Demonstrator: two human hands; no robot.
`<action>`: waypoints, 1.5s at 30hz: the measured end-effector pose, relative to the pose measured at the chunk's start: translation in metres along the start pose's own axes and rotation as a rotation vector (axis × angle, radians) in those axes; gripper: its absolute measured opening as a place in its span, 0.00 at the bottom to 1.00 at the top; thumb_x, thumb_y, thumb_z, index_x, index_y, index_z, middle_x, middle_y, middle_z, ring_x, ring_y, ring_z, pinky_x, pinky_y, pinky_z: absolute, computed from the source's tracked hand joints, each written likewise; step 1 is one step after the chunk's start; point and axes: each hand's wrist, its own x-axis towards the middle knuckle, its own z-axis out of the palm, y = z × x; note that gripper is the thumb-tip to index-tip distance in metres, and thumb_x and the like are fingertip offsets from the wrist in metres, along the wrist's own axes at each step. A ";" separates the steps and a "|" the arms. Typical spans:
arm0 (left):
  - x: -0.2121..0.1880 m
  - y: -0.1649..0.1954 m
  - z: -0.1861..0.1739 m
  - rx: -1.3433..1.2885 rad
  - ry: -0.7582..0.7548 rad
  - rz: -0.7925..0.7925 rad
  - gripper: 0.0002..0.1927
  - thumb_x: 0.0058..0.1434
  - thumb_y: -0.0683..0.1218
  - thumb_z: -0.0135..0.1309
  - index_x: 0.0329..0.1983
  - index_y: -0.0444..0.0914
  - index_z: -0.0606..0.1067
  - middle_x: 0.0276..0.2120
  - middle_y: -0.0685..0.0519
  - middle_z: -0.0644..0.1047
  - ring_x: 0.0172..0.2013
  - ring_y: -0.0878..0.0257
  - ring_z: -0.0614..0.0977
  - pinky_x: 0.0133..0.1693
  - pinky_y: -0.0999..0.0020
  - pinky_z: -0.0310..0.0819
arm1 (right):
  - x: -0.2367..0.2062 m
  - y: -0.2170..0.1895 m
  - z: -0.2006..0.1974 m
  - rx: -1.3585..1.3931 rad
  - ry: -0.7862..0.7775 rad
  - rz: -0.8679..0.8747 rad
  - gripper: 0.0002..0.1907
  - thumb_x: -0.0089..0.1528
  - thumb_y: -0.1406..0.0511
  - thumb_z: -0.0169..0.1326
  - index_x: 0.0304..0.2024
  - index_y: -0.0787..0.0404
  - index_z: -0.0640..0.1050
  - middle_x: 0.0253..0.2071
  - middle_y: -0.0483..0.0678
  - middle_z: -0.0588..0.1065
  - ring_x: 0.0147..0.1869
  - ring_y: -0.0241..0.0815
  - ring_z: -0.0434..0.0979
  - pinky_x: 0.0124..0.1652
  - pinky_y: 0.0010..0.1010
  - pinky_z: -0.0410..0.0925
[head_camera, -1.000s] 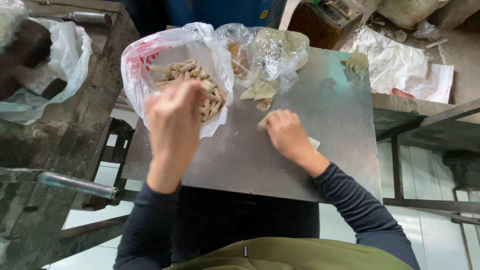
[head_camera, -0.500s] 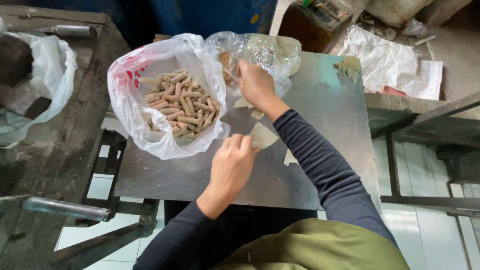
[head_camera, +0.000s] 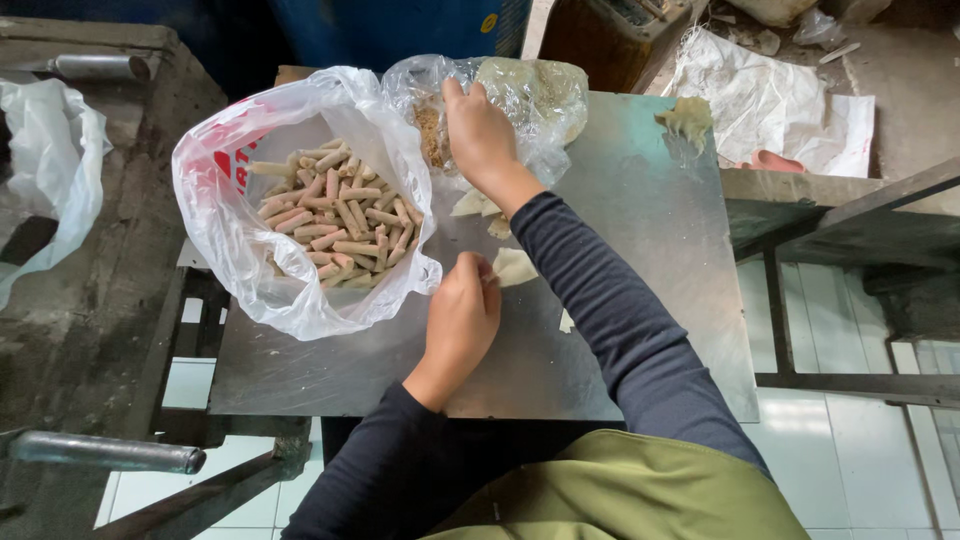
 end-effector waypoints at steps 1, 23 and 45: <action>0.002 0.002 -0.002 -0.107 0.002 -0.034 0.10 0.64 0.39 0.56 0.46 0.31 0.70 0.36 0.42 0.80 0.34 0.46 0.83 0.35 0.59 0.77 | 0.003 -0.001 0.001 0.009 0.018 0.003 0.07 0.65 0.70 0.47 0.43 0.69 0.72 0.38 0.65 0.75 0.38 0.65 0.79 0.37 0.51 0.71; 0.003 0.000 -0.009 -0.185 -0.047 -0.213 0.07 0.64 0.42 0.57 0.43 0.34 0.77 0.34 0.46 0.83 0.33 0.56 0.86 0.36 0.64 0.78 | 0.005 -0.016 0.010 0.022 -0.149 0.077 0.19 0.51 0.69 0.63 0.41 0.67 0.71 0.32 0.63 0.78 0.40 0.66 0.79 0.39 0.52 0.71; 0.002 0.002 -0.015 -0.138 0.016 -0.153 0.04 0.64 0.40 0.58 0.41 0.35 0.77 0.34 0.47 0.82 0.32 0.56 0.85 0.35 0.65 0.77 | 0.023 -0.008 -0.004 0.212 0.287 -0.376 0.04 0.62 0.67 0.60 0.39 0.59 0.84 0.35 0.49 0.81 0.39 0.49 0.81 0.39 0.37 0.72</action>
